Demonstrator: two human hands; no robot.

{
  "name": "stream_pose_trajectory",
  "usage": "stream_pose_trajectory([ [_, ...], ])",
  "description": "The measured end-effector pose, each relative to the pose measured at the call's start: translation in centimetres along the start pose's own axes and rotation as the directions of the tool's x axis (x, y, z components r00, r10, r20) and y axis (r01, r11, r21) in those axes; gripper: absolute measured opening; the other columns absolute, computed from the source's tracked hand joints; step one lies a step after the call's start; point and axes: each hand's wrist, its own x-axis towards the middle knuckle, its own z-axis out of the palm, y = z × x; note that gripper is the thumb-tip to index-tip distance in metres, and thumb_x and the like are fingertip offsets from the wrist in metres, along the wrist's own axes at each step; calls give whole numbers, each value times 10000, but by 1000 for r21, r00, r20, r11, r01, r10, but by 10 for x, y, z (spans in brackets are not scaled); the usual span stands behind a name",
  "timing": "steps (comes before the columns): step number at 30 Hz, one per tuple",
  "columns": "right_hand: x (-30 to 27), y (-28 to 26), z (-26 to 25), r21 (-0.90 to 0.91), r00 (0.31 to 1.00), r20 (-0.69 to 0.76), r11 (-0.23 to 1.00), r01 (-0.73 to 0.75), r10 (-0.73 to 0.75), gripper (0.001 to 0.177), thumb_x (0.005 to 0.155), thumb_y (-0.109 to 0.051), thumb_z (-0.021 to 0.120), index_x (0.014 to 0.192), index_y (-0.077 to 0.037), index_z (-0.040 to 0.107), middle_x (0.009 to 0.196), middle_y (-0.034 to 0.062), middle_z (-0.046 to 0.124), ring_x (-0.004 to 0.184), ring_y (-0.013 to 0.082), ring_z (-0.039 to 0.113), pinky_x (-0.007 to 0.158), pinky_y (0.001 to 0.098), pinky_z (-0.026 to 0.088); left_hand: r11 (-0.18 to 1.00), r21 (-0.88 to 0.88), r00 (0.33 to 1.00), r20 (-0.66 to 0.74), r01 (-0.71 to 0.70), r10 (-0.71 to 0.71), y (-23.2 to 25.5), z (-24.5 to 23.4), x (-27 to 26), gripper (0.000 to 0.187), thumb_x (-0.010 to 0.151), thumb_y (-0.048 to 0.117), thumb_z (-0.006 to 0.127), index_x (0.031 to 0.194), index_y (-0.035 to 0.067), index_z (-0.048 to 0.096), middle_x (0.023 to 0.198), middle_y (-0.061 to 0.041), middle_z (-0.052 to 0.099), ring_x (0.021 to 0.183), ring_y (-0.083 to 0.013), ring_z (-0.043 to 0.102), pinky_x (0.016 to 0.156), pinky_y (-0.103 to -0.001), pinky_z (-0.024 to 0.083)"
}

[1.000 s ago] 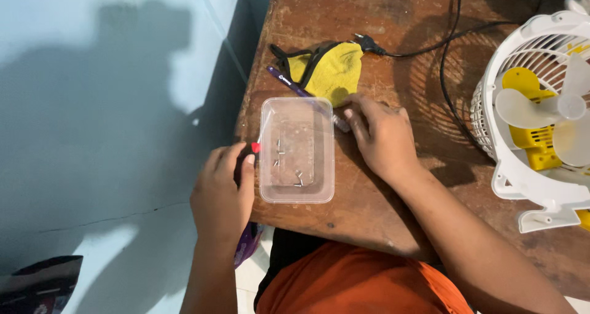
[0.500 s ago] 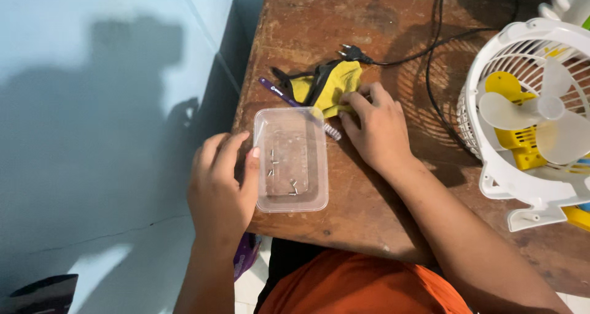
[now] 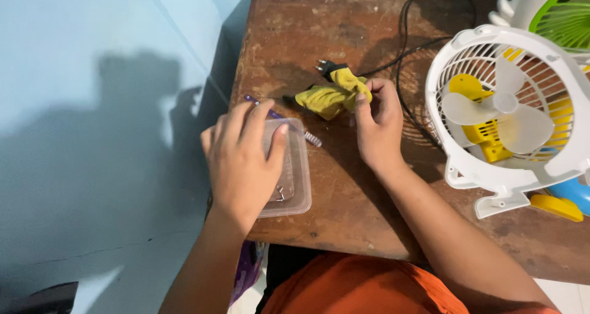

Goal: The person cleans a white electric fan on a wooden table. They wipe the fan blades and grille with a yellow cloth, then use a purple toothbrush to scrub the grille. The person also removes and wipes small white plastic caps from the fan base.

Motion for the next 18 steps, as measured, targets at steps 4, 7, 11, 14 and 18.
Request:
stream_pose_trajectory([
  [4, -15, -25, 0, 160, 996, 26, 984, 77, -82, 93, 1104, -111, 544, 1161, -60, 490, 1001, 16, 554, 811, 72, 561, 706, 236, 507, 998, -42, 996, 75, -53, 56, 13, 6, 20, 549, 945, 353, 725, 1388, 46, 615, 1331, -158, 580, 1241, -364, 555, 972, -533, 406],
  [7, -28, -49, -2, 289, 988, 96, 953, 89, -121, 112, 1084, -103, 542, 1167, -63, 478, 1068, 17, 549, 887, 80, 571, 736, 258, 537, 997, -3, 982, 176, -71, 71, 27, 8, 28, 562, 896, 375, 743, 1328, 39, 612, 1354, -200, 557, 1228, -394, 540, 938, -554, 416],
  [11, -37, -72, -15, 293, 979, 149, 952, 90, -139, 144, 1084, -70, 566, 1197, -58, 477, 1068, 18, 534, 901, 86, 559, 766, 251, 509, 890, -436, 947, 319, 131, 17, 40, 9, 25, 430, 944, 276, 653, 1318, 69, 605, 1341, -146, 635, 1250, -286, 635, 1000, -422, 503],
  [14, -47, -84, -20, 324, 977, 158, 943, 83, -141, 225, 1039, 0, 615, 1193, -64, 464, 1067, 6, 524, 952, 78, 537, 824, 231, 480, 587, -713, 909, 403, 384, -105, 49, 12, 17, 411, 967, 206, 608, 1347, 53, 576, 1269, -163, 674, 1188, -253, 665, 993, -347, 525],
  [18, -67, -96, -27, -64, 967, 146, 974, 219, -208, 276, 913, 58, 668, 1144, -30, 546, 1002, 24, 495, 850, 103, 507, 708, 236, 429, -145, -892, 889, 444, 428, -112, 71, 21, 1, 647, 910, 75, 589, 1522, 139, 391, 1385, -116, 521, 1227, -203, 530, 1001, -347, 436],
])
